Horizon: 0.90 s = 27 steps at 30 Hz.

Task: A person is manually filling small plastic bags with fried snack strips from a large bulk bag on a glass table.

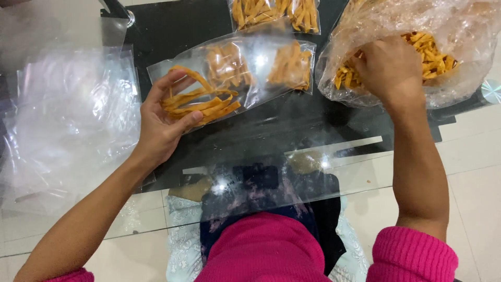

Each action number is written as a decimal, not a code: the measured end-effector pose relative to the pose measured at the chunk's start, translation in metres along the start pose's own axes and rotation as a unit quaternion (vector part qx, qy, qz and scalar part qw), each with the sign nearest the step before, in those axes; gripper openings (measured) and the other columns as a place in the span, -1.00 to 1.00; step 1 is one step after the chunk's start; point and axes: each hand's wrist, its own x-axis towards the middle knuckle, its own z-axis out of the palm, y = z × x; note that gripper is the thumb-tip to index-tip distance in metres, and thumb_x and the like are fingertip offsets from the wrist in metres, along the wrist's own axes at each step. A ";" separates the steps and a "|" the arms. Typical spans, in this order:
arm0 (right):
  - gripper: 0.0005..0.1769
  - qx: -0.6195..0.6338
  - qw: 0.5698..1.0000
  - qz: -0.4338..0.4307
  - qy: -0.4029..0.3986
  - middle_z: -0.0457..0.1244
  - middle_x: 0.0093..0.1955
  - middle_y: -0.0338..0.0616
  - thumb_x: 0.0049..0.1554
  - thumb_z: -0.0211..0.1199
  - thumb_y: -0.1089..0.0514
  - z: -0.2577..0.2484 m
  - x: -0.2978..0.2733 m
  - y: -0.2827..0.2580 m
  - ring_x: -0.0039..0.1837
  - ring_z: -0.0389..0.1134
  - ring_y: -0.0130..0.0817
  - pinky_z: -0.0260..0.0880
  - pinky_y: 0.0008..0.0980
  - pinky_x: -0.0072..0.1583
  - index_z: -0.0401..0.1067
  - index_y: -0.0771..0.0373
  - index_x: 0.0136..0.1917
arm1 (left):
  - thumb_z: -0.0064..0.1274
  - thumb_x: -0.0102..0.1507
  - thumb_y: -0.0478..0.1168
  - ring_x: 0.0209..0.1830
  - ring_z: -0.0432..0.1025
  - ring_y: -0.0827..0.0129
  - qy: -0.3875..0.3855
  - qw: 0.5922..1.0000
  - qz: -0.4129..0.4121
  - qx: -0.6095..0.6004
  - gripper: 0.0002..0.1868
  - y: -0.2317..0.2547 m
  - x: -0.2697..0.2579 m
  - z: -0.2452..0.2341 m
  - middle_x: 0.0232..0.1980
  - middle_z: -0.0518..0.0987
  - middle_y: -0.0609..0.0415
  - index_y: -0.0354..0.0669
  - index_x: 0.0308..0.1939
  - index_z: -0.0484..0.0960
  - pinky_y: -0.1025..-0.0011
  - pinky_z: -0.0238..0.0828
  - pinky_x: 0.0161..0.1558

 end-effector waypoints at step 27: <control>-0.63 -0.050 0.991 0.054 0.110 0.30 -0.32 -0.31 0.49 0.13 0.10 0.073 0.025 0.038 -0.27 0.35 -0.24 0.29 -0.17 -0.09 0.53 0.00 -0.18 | 0.26 0.27 -0.40 0.59 0.16 0.03 -0.011 1.000 -0.002 0.006 -0.25 0.000 -0.001 0.001 0.45 0.26 0.04 0.04 0.47 0.24 0.24 0.42 0.42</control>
